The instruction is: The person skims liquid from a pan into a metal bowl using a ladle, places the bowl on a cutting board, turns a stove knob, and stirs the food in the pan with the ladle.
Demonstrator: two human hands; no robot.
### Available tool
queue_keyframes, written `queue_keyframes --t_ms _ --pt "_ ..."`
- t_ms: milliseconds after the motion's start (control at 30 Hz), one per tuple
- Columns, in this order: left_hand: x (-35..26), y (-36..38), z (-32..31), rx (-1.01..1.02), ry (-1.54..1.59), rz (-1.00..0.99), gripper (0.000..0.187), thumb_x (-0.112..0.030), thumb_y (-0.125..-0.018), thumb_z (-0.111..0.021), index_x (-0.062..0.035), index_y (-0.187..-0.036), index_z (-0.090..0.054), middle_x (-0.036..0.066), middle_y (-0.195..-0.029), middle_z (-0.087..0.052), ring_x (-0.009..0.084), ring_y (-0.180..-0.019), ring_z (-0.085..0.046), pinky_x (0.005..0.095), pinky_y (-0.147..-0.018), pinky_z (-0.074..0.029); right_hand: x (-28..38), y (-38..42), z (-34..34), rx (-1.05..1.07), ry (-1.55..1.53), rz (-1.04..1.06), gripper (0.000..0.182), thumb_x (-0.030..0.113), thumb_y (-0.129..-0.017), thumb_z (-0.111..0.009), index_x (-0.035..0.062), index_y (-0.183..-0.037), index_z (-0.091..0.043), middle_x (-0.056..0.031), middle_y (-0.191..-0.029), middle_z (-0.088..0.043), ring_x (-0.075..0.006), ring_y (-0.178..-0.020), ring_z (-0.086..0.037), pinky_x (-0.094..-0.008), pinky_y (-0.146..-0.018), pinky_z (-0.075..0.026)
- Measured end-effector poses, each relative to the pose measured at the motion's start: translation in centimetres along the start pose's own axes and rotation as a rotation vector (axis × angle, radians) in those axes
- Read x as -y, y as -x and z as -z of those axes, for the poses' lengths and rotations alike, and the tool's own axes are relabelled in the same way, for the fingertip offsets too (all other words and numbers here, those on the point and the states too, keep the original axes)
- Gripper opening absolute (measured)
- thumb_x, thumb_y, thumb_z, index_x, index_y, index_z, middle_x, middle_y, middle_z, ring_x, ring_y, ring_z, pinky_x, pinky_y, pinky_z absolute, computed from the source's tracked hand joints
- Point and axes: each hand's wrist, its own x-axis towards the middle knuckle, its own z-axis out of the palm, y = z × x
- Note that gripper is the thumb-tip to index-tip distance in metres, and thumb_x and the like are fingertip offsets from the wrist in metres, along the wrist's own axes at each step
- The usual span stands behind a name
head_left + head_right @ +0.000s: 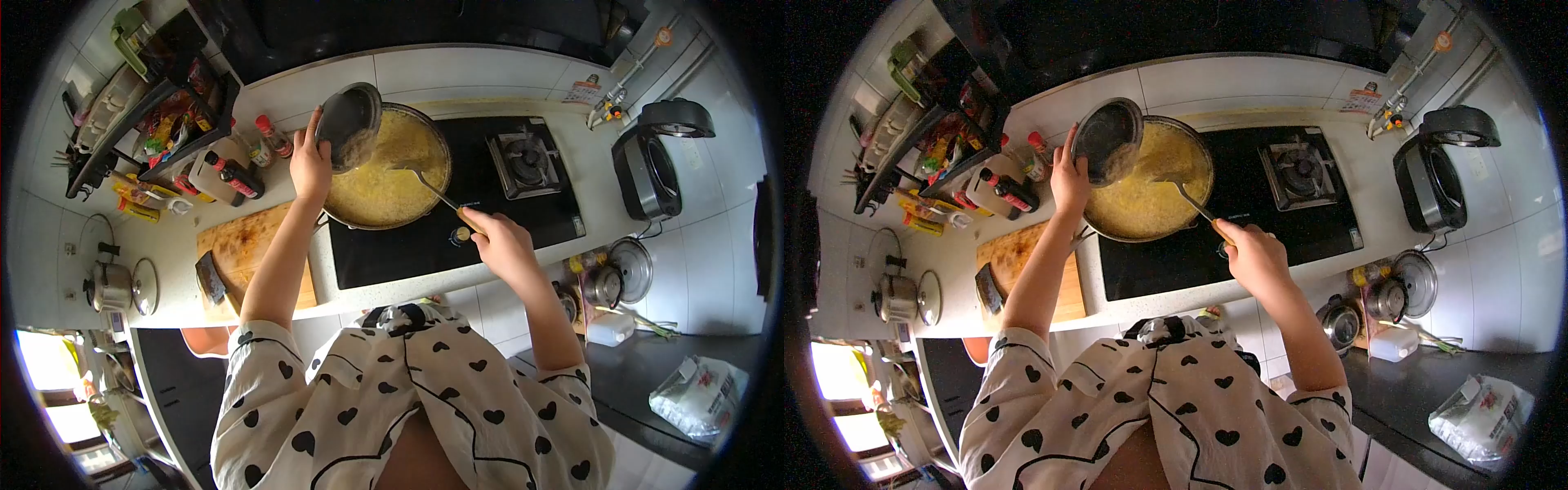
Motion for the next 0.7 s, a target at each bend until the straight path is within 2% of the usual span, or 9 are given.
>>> queue_keyframes --t_ms 267,467,700 --pt "0.7 0.1 0.0 -0.089 0.085 0.016 0.059 -0.008 -0.083 -0.049 -0.0271 -0.138 -0.039 0.015 -0.108 -0.052 0.0330 -0.090 -0.058 0.0428 -0.077 -0.048 -0.1 0.2 -0.1 -0.036 0.018 0.044 0.041 0.011 -0.080 -0.062 0.0185 -0.121 -0.059 -0.0149 -0.087 -0.063 -0.0316 -0.076 -0.063 -0.0393 -0.069 -0.051" --pt "2.5 -0.5 0.3 -0.165 0.109 0.105 0.056 -0.010 -0.083 -0.046 -0.0234 -0.138 -0.040 0.017 -0.113 -0.053 0.0336 -0.096 -0.057 0.0422 -0.083 -0.046 0.4 0.2 -0.2 -0.027 0.004 0.022 0.042 0.009 -0.078 -0.064 0.0192 -0.119 -0.059 -0.0132 -0.087 -0.062 -0.0326 -0.078 -0.062 -0.0403 -0.070 -0.050" --pt "5.0 -0.8 0.8 -0.197 0.171 0.136 0.055 -0.011 -0.083 -0.046 -0.0212 -0.137 -0.041 0.019 -0.117 -0.052 0.0347 -0.102 -0.056 0.0421 -0.087 -0.045 0.8 0.0 -1.1 -0.027 0.032 0.137 0.042 0.011 -0.079 -0.063 0.0199 -0.120 -0.059 -0.0141 -0.085 -0.062 -0.0306 -0.073 -0.063 -0.0394 -0.066 -0.051"
